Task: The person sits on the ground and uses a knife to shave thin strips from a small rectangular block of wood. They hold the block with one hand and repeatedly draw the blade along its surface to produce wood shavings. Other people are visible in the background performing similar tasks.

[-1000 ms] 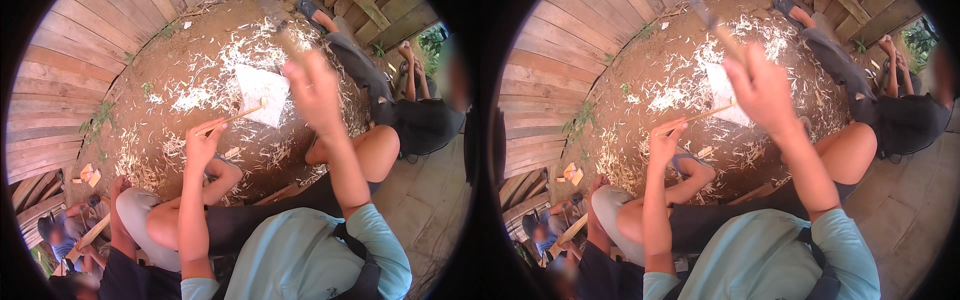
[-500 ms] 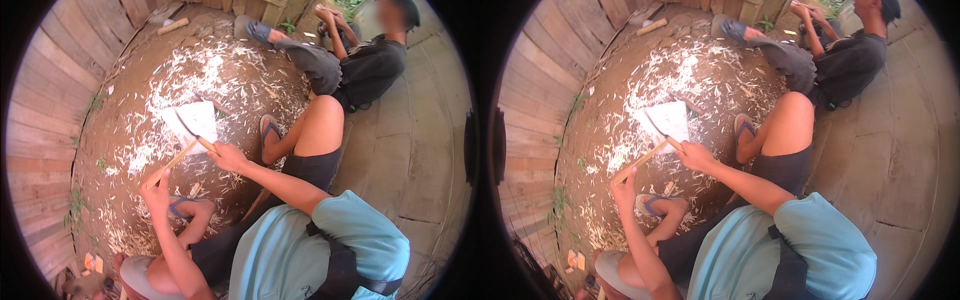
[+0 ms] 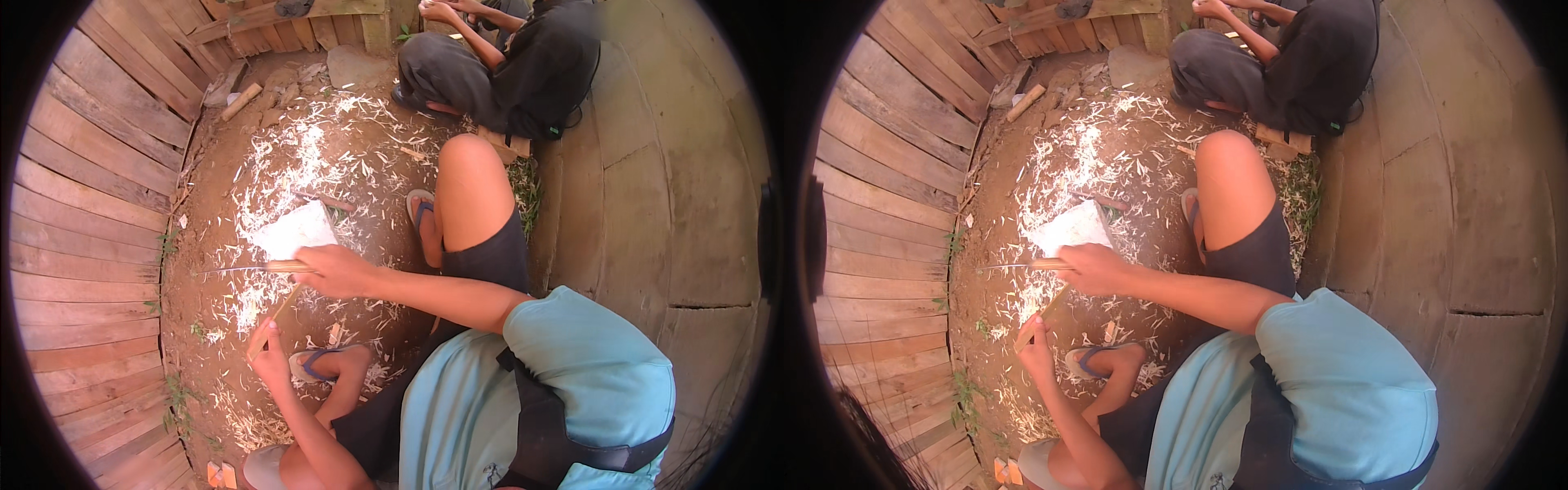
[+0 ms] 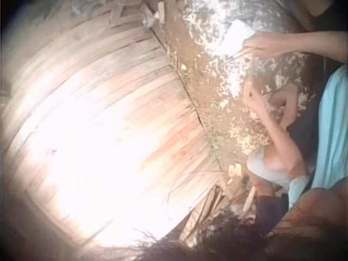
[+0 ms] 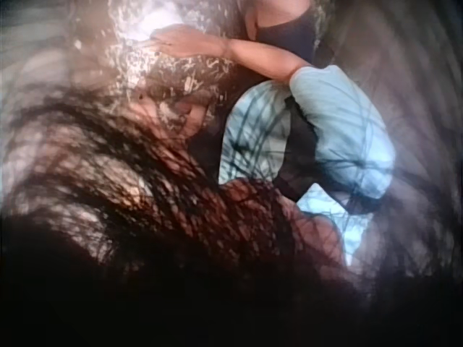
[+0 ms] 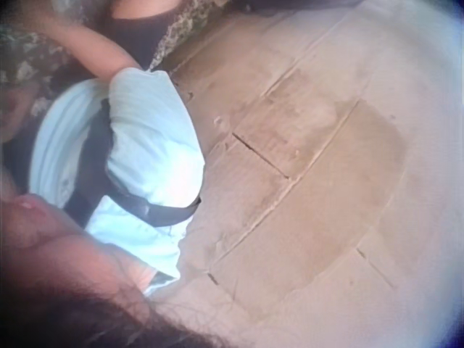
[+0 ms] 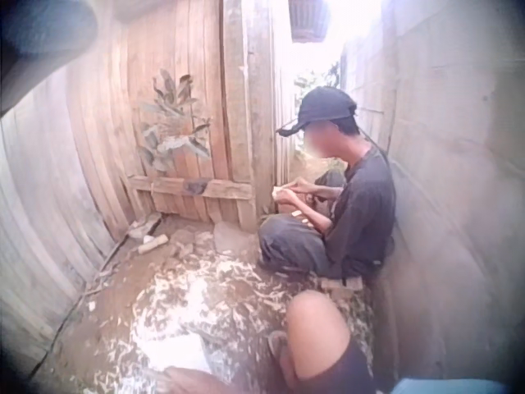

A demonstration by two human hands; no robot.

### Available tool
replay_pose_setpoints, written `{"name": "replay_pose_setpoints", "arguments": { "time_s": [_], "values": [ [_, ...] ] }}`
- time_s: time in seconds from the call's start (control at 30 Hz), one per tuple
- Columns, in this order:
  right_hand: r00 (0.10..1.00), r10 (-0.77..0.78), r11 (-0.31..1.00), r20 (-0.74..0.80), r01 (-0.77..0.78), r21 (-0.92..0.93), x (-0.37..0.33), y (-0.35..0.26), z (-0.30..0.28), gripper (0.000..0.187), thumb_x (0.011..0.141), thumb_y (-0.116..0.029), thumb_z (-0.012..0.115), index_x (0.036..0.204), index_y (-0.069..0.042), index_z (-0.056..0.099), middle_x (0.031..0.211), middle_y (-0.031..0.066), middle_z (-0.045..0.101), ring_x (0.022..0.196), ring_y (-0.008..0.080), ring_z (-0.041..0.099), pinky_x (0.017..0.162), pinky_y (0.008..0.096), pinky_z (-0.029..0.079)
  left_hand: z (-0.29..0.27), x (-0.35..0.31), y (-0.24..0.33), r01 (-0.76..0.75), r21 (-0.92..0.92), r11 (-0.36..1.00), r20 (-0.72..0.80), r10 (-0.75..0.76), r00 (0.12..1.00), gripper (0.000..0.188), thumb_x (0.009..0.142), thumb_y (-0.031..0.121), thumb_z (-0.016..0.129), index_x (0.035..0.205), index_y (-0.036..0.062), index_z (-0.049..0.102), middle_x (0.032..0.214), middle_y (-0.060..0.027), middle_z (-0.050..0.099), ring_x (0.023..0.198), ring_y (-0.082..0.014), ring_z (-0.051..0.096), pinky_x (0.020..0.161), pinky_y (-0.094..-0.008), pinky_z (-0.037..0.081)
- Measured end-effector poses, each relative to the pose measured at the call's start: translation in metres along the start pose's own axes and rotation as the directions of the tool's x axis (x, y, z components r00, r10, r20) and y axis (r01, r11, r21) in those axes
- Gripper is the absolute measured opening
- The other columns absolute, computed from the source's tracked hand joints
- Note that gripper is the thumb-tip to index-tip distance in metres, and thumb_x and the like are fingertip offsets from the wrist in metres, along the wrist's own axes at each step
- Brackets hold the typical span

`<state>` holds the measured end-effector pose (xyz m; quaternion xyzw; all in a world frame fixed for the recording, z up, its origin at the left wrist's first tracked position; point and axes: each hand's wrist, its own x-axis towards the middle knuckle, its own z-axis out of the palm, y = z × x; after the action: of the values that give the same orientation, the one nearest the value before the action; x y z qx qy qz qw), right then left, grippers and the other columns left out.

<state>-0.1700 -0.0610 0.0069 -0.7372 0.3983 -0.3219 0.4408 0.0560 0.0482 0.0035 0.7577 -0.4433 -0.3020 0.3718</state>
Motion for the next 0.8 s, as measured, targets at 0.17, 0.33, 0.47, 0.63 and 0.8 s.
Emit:
{"name": "replay_pose_setpoints", "arguments": {
  "time_s": [0.17,0.33,0.47,0.63,0.8],
  "values": [
    [0.938,-0.152,0.914,-0.311,0.253,0.316,-0.014,-0.061,-0.03,0.023,0.09,-0.023,0.054,0.101,-0.003,0.051,0.079,0.0164,0.057,0.069,0.0332,0.058,0.062,0.0416,0.044,-0.002,-0.005,0.011,0.141,-0.11,0.984,0.015,-0.14,0.99,0.032,0.091,0.018,0.059,0.114,-0.0044,0.06,0.099,-0.0094,0.065,0.079,-0.0131,0.062,0.068,-0.0247,0.05],
    [0.946,0.245,0.94,0.211,-0.179,-0.29,-0.073,0.08,0.018,0.046,0.09,-0.029,0.049,0.134,-0.018,0.04,0.092,0.0223,0.061,0.075,0.0354,0.064,0.062,0.0452,0.05,-0.001,-0.01,-0.002,0.15,-0.208,0.967,0.004,-0.152,0.988,0.034,0.092,0.018,0.058,0.118,-0.0035,0.058,0.102,-0.0103,0.064,0.079,-0.0123,0.062,0.066,-0.0229,0.051],
    [0.948,0.286,0.906,0.139,-0.22,-0.363,-0.056,0.063,0.011,0.038,0.088,-0.031,0.047,0.119,-0.009,0.053,0.087,0.0234,0.063,0.075,0.0367,0.065,0.063,0.0474,0.052,0.005,-0.017,0.016,0.09,-0.129,0.988,0.09,-0.079,0.993,0.035,0.093,0.016,0.057,0.124,-0.0009,0.055,0.097,-0.011,0.064,0.077,-0.0127,0.062,0.064,-0.0235,0.051],
    [0.965,0.255,0.925,-0.06,-0.262,-0.277,-0.046,0.085,-0.009,0.04,0.089,-0.035,0.047,0.092,0.001,0.061,0.075,0.0217,0.064,0.072,0.0391,0.064,0.066,0.0491,0.05,0.012,-0.016,0.027,-0.01,-0.158,0.987,0.101,0.026,0.995,0.035,0.093,0.014,0.054,0.126,0.0002,0.053,0.098,-0.0119,0.064,0.077,-0.0138,0.063,0.067,-0.0238,0.051],
    [0.768,0.598,0.785,0.23,-0.502,-0.363,-0.069,0.092,0.004,0.04,0.088,-0.036,0.048,0.109,-0.004,0.061,0.097,0.0207,0.065,0.09,0.0362,0.064,0.076,0.0462,0.051,0.016,-0.018,0.006,0.094,-0.124,0.988,0.25,-0.061,0.966,0.04,0.094,0.018,0.053,0.129,-0.0011,0.049,0.109,-0.0125,0.063,0.081,-0.0142,0.063,0.072,-0.0256,0.05]
  ]
}}
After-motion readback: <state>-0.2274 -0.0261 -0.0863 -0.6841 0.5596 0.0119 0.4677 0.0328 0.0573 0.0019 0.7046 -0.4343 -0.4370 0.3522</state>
